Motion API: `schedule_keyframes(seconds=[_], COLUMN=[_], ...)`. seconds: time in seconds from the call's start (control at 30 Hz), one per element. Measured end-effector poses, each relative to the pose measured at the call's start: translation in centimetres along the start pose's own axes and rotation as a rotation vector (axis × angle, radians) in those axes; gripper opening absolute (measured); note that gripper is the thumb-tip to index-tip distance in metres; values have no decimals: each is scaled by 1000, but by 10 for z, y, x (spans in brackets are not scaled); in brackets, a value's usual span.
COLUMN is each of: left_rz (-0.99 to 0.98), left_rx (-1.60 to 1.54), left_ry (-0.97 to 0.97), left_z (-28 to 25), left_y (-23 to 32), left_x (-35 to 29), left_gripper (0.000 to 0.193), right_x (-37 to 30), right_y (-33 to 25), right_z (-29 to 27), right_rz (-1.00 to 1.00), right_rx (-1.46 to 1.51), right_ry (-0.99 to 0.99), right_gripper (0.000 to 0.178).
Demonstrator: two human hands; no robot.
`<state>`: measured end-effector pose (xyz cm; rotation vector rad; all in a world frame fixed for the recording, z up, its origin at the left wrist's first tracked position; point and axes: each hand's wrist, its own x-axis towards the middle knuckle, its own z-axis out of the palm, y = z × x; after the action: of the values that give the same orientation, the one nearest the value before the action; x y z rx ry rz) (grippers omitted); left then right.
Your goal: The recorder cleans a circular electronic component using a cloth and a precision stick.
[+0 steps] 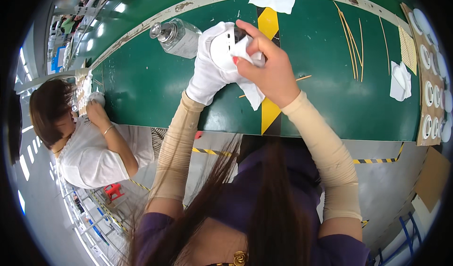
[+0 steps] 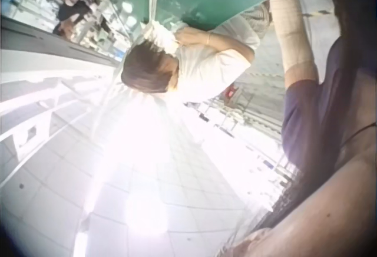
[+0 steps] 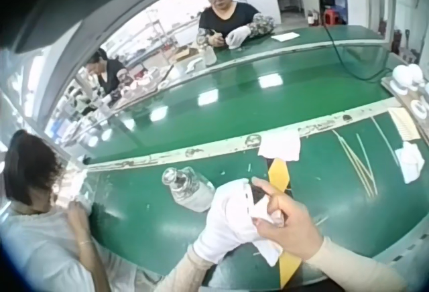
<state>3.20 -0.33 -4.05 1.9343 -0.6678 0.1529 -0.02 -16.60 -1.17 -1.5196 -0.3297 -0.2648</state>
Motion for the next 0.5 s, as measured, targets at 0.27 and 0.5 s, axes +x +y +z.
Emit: schedule_keyframes(seconds=[0.27, 0.5], left_rz=[-2, -54], left_rx=[104, 444], left_ry=[179, 289], left_z=[14, 25], left_y=[20, 23], left_x=[-7, -14], left_gripper=[93, 89], right_x=[30, 35], right_y=[-1, -4], right_z=[-13, -32], right_rz=[352, 231], right_rx=[113, 214], right_ry=[-148, -474], right_gripper=[10, 19])
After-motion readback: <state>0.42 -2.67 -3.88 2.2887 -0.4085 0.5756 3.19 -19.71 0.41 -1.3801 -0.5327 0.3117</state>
